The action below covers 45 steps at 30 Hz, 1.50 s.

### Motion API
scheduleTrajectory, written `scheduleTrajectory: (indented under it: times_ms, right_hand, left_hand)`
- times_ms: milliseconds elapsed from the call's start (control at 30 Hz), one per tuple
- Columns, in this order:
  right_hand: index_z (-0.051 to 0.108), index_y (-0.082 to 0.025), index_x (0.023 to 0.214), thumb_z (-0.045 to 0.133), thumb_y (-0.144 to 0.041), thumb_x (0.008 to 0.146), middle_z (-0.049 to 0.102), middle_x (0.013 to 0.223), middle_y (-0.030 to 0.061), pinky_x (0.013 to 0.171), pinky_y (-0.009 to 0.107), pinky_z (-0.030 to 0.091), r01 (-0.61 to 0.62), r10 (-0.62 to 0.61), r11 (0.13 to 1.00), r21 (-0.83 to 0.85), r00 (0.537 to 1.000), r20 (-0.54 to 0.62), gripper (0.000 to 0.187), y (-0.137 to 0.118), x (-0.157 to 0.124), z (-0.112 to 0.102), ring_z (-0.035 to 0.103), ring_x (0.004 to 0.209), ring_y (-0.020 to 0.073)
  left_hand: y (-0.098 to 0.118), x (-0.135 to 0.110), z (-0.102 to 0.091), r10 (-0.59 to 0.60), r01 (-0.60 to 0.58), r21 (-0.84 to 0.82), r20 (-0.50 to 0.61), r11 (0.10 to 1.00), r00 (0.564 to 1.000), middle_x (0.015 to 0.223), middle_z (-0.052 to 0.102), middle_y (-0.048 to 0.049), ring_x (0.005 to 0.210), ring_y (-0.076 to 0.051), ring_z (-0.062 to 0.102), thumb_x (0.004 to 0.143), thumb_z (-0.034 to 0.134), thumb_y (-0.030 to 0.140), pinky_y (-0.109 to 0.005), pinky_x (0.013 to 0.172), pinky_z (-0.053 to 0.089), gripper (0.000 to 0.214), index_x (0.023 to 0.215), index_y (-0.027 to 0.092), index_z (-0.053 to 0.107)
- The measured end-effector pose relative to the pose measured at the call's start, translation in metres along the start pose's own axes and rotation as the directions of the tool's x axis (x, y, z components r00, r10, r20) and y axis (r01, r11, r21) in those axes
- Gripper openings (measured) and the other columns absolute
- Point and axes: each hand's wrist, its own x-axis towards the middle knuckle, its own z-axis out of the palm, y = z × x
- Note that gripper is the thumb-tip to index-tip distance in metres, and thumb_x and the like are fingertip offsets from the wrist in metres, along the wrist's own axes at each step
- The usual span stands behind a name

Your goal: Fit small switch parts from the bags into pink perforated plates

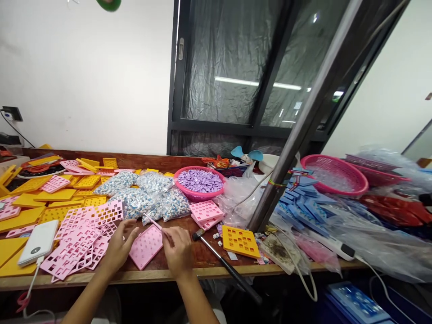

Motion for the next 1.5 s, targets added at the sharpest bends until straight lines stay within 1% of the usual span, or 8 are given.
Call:
scheduleTrajectory:
  times_ms: [167,233,333,500,600,800,1000,1500]
  right_hand:
    - [0.075,-0.025,0.099,0.076,-0.031,0.087,0.072,0.103,0.0054,0.093,0.041,0.046,0.246,-0.176,0.966,-0.083,0.857,0.484,0.013,0.022,-0.005,-0.012,0.063,0.101,0.0249]
    - [0.076,-0.026,0.101,0.087,-0.041,0.075,0.072,0.111,0.0058,0.097,0.041,0.047,0.184,-0.134,0.983,-0.018,0.777,0.615,0.032,0.023,-0.007,-0.018,0.063,0.107,0.0264]
    - [0.072,-0.024,0.115,0.089,-0.041,0.071,0.066,0.13,0.01,0.108,0.045,0.043,0.053,-0.01,0.997,-0.05,0.784,0.621,0.05,0.026,-0.001,-0.026,0.058,0.123,0.0301]
    - [0.041,-0.023,0.155,0.091,-0.048,0.06,0.032,0.165,0.0163,0.122,0.055,0.025,0.006,0.102,0.991,-0.136,0.626,0.773,0.11,0.048,0.03,-0.03,0.029,0.15,0.0389]
    - [0.039,-0.022,0.156,0.091,-0.048,0.056,0.038,0.162,0.0163,0.121,0.054,0.026,0.022,0.088,0.993,-0.116,0.527,0.845,0.116,0.06,0.043,-0.029,0.034,0.147,0.0401]
    - [0.053,-0.021,0.147,0.091,-0.047,0.056,0.055,0.143,0.0137,0.114,0.048,0.039,-0.029,0.05,0.999,-0.041,0.587,0.808,0.102,0.065,0.047,-0.03,0.051,0.131,0.0353]
    - [0.06,-0.023,0.142,0.093,-0.054,0.054,0.051,0.148,0.0143,0.117,0.051,0.035,-0.098,0.001,0.993,0.072,0.595,0.804,0.098,0.07,0.041,-0.018,0.047,0.136,0.0368]
    - [0.059,-0.024,0.142,0.094,-0.056,0.056,0.049,0.153,0.0147,0.12,0.053,0.033,-0.148,-0.014,0.982,0.12,0.573,0.819,0.098,0.09,0.041,-0.009,0.045,0.141,0.036]
  left_hand:
    - [-0.003,-0.038,-0.017,-0.08,0.07,0.137,0.066,0.988,0.995,0.146,0.055,-0.0134,0.132,-0.032,0.056,0.091,0.059,0.057,-0.052,0.11,0.046,0.065,0.145,0.025,0.042]
    - [-0.005,-0.053,-0.019,-0.031,-0.002,0.267,0.119,0.964,0.992,0.156,0.046,-0.0133,0.141,-0.034,0.047,0.085,0.066,0.059,-0.054,0.115,0.041,0.083,0.154,0.027,0.032]
    - [-0.01,-0.061,-0.014,0.016,-0.107,0.4,0.225,0.91,0.974,0.158,0.043,-0.0142,0.144,-0.039,0.042,0.075,0.075,0.061,-0.056,0.117,0.037,0.1,0.157,0.027,0.029]
    - [-0.017,-0.028,-0.004,-0.024,-0.155,0.353,0.454,0.923,0.891,0.158,0.045,-0.016,0.144,-0.039,0.042,0.077,0.074,0.048,-0.054,0.12,0.033,0.092,0.156,0.022,0.034]
    - [-0.022,0.002,-0.007,-0.052,-0.142,0.257,0.625,0.956,0.779,0.162,0.039,-0.014,0.148,-0.038,0.035,0.071,0.077,0.039,-0.054,0.124,0.028,0.099,0.158,0.023,0.032]
    - [-0.035,0.016,-0.015,-0.036,-0.085,0.136,0.705,0.987,0.709,0.166,0.032,-0.0107,0.151,-0.033,0.034,0.064,0.079,0.028,-0.049,0.126,0.027,0.11,0.16,0.026,0.026]
    - [-0.038,0.008,-0.015,-0.01,-0.047,0.069,0.658,0.997,0.753,0.167,0.027,-0.0119,0.152,-0.036,0.029,0.067,0.085,0.048,-0.051,0.127,0.025,0.112,0.16,0.026,0.026]
    - [-0.033,0.009,-0.018,-0.045,-0.025,0.1,0.644,0.995,0.763,0.155,0.041,-0.0094,0.145,-0.033,0.04,0.066,0.082,0.035,-0.046,0.125,0.031,0.099,0.154,0.027,0.038]
